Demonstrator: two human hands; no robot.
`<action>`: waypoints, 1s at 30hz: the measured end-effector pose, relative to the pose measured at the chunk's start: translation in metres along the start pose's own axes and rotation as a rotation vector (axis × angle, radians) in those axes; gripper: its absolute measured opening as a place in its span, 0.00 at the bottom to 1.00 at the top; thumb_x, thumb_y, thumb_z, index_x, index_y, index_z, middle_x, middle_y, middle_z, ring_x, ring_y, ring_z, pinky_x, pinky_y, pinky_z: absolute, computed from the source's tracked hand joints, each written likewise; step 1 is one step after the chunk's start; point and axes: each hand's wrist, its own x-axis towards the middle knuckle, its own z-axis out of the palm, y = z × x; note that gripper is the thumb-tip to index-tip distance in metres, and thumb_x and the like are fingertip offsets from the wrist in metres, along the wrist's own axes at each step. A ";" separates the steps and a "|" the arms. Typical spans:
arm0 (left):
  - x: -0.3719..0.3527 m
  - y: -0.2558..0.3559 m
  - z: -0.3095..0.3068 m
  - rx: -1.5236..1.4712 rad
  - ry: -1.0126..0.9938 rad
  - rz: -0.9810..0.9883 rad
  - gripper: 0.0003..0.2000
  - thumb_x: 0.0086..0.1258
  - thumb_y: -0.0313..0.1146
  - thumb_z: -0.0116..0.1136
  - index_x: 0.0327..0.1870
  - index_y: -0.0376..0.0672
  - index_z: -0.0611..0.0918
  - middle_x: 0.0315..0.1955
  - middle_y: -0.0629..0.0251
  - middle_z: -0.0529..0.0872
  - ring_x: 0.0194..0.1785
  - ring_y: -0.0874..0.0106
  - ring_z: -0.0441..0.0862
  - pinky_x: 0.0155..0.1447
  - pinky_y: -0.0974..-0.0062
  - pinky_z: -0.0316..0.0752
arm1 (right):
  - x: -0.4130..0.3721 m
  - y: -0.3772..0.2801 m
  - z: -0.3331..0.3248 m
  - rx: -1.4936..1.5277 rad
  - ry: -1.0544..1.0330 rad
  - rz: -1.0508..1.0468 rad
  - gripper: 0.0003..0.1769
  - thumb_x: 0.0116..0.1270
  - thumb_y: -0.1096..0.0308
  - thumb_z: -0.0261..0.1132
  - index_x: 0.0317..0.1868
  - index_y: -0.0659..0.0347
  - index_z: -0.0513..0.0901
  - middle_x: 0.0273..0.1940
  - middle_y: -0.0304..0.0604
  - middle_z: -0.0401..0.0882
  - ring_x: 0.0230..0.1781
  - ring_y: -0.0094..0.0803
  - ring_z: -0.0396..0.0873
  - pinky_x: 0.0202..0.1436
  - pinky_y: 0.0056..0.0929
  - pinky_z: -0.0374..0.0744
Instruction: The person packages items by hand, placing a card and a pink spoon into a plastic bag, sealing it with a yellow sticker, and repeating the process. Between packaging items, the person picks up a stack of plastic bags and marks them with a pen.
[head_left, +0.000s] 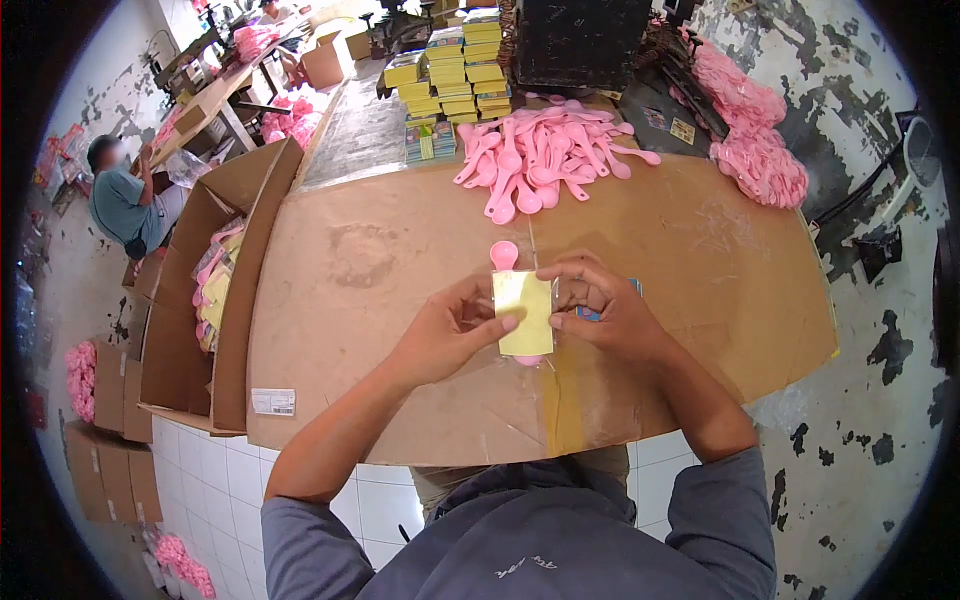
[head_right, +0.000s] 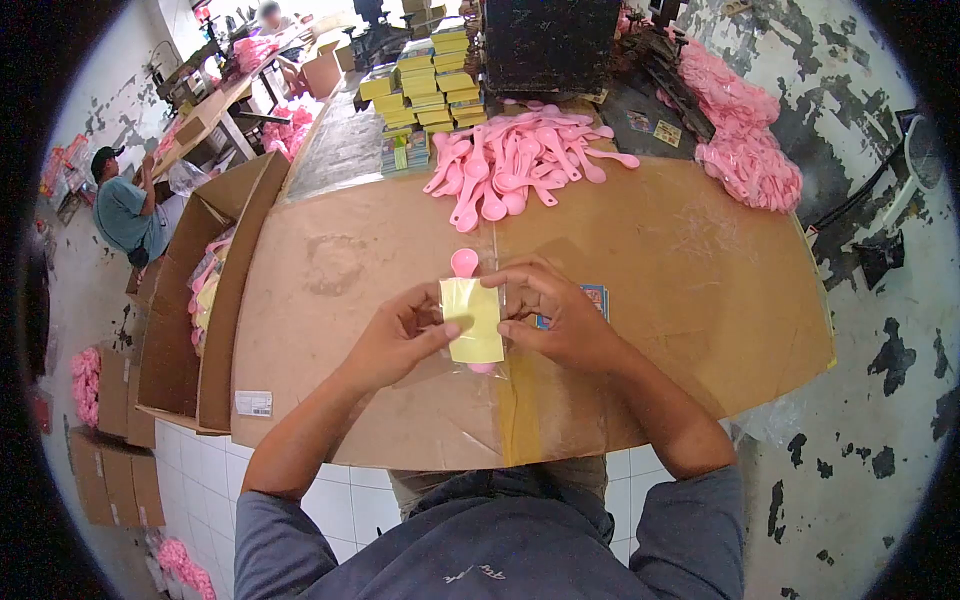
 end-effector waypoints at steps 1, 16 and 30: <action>0.000 -0.002 -0.004 -0.022 -0.031 -0.037 0.19 0.78 0.30 0.64 0.66 0.35 0.78 0.52 0.61 0.88 0.53 0.76 0.86 0.55 0.73 0.83 | -0.001 0.000 0.000 0.173 0.003 0.076 0.22 0.62 0.81 0.70 0.58 0.62 0.82 0.57 0.44 0.76 0.49 0.29 0.82 0.53 0.30 0.83; 0.008 0.005 -0.065 0.390 0.530 0.229 0.15 0.76 0.35 0.62 0.60 0.40 0.84 0.48 0.63 0.87 0.44 0.74 0.82 0.51 0.74 0.77 | -0.008 0.008 -0.101 -0.812 -0.037 0.059 0.18 0.62 0.69 0.75 0.53 0.65 0.86 0.51 0.49 0.81 0.55 0.41 0.80 0.62 0.37 0.77; 0.000 -0.005 -0.019 0.526 0.042 0.030 0.08 0.71 0.26 0.69 0.46 0.38 0.82 0.38 0.64 0.85 0.43 0.72 0.86 0.48 0.75 0.80 | -0.005 0.013 -0.097 -0.643 -0.003 0.196 0.11 0.63 0.73 0.74 0.44 0.65 0.85 0.40 0.46 0.84 0.40 0.35 0.83 0.47 0.34 0.81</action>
